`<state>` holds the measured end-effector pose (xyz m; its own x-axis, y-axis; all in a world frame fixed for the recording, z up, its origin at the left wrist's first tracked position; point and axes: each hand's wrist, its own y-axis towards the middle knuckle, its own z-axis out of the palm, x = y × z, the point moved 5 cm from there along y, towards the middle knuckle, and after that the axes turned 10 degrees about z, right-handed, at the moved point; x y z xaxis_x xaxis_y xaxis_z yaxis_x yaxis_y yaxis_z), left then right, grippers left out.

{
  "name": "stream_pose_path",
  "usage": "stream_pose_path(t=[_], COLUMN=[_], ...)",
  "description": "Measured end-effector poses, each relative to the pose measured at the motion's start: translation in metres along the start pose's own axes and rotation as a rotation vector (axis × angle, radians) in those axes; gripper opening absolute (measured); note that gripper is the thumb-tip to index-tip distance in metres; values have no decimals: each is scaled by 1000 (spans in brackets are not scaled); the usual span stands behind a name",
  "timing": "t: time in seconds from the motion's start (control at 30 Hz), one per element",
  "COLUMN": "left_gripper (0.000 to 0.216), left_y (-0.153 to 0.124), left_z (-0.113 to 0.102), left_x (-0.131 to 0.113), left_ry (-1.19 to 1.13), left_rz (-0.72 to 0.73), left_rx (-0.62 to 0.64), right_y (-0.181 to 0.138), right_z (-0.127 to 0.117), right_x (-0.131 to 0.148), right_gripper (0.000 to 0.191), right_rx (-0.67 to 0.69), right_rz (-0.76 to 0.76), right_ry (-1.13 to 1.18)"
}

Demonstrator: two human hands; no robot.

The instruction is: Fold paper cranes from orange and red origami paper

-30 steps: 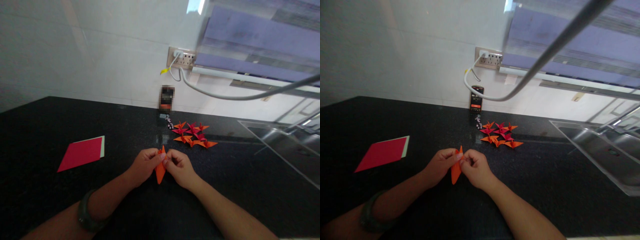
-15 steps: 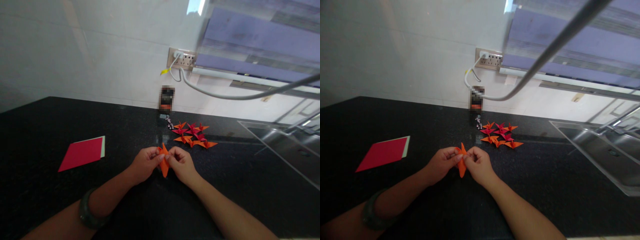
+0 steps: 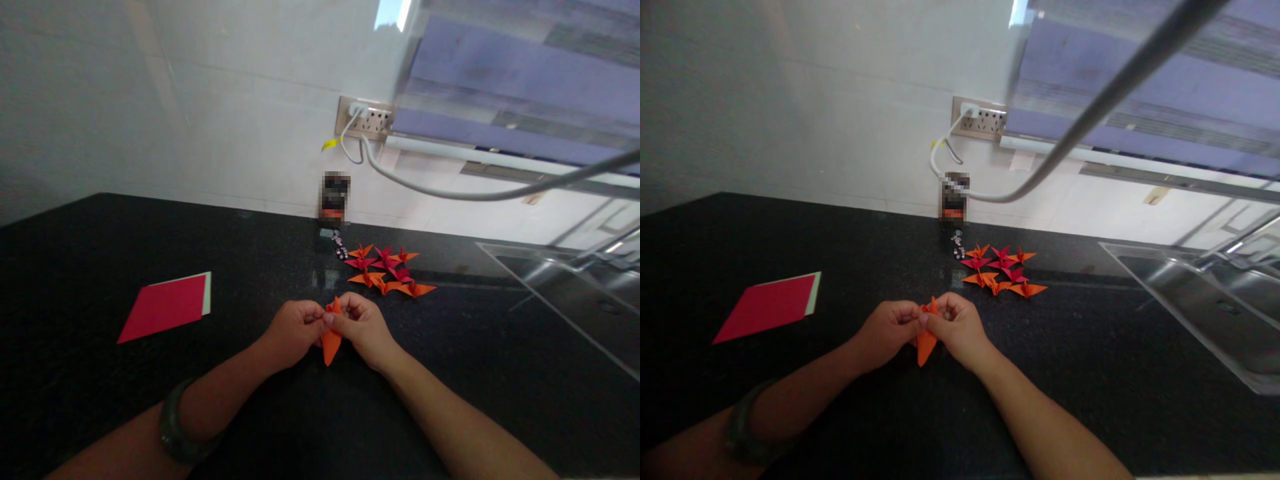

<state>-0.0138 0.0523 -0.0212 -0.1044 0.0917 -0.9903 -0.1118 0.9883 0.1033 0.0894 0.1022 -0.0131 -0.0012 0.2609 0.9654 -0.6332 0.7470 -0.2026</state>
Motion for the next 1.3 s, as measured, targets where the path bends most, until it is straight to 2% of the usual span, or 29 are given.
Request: stream_pose_path(t=[0.17, 0.37, 0.53, 0.67, 0.77, 0.9, 1.07, 1.2, 1.3], left_gripper=[17, 7, 8, 12, 13, 14, 14, 17, 16], left_y=[0, -1, -3, -4, -5, -5, -4, -2, -3], left_z=[3, 7, 8, 9, 11, 12, 9, 5, 8], left_x=[-4, -5, -7, -8, -9, -11, -9, -4, -3], left_ry=[-4, -70, -89, -32, 26, 106, 95, 83, 83], left_rz=[53, 67, 71, 88, 90, 87, 74, 72, 66], left_rx=[25, 90, 142, 180, 210, 199, 171, 125, 152], right_y=[2, 1, 0, -1, -1, 1, 6, 3, 1], right_z=[0, -2, -2, 0, -1, -6, -9, -5, -7], right_x=[-3, -3, -3, -3, 0, 0, -4, 0, 3], right_gripper=[29, 30, 32, 34, 38, 42, 41, 35, 39], right_rx=[49, 31, 4, 24, -11, -86, -69, -21, -69], right_rz=[50, 39, 4, -24, -60, -48, -5, -35, -58], right_ry=[42, 49, 35, 3, -60, -110, -32, -76, -140])
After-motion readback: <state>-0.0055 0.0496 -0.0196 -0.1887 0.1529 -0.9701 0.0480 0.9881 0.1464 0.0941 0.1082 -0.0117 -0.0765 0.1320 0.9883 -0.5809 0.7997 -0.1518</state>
